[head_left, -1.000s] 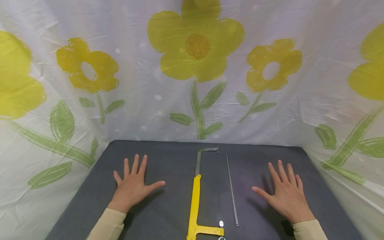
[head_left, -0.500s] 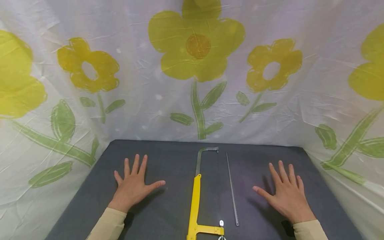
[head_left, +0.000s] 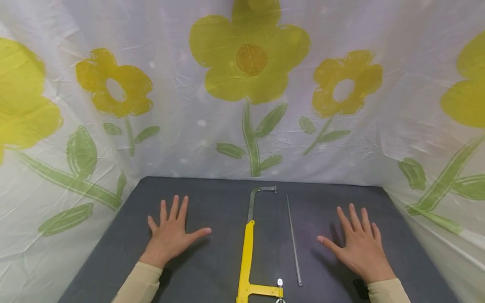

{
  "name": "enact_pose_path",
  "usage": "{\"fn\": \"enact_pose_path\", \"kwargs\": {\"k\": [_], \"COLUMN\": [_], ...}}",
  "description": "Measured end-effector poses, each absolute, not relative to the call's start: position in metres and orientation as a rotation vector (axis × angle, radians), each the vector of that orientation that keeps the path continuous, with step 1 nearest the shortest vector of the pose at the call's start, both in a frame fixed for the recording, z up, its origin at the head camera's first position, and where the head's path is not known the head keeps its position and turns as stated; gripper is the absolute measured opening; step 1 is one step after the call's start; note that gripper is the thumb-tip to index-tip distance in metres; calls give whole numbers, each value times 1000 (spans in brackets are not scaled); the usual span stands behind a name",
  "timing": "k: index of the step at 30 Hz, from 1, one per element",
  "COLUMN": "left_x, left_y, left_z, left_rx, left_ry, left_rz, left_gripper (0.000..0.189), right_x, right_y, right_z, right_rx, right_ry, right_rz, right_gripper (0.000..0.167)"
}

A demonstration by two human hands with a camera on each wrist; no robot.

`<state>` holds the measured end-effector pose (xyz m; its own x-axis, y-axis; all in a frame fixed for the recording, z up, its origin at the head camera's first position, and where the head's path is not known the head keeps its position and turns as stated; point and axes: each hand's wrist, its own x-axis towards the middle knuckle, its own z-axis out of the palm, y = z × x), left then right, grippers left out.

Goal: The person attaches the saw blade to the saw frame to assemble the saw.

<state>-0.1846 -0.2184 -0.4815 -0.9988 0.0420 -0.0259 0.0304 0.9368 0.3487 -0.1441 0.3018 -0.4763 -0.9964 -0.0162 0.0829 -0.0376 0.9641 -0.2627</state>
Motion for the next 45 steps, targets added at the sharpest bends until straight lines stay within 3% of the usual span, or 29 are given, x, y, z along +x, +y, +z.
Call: {"fn": "enact_pose_path", "kwargs": {"k": [14, 45], "left_x": [-184, -177], "left_y": [-200, -105], "left_z": [-483, -486], "left_rx": [91, 246], "left_ry": [3064, 2993], "left_rz": [583, 673], "left_gripper": [134, 135], "right_x": [-147, -145], "right_y": [285, 211], "right_z": [-479, -483], "right_rx": [51, 240], "right_ry": [-3016, -3071], "right_rz": [424, 541], "right_gripper": [116, 110]}}
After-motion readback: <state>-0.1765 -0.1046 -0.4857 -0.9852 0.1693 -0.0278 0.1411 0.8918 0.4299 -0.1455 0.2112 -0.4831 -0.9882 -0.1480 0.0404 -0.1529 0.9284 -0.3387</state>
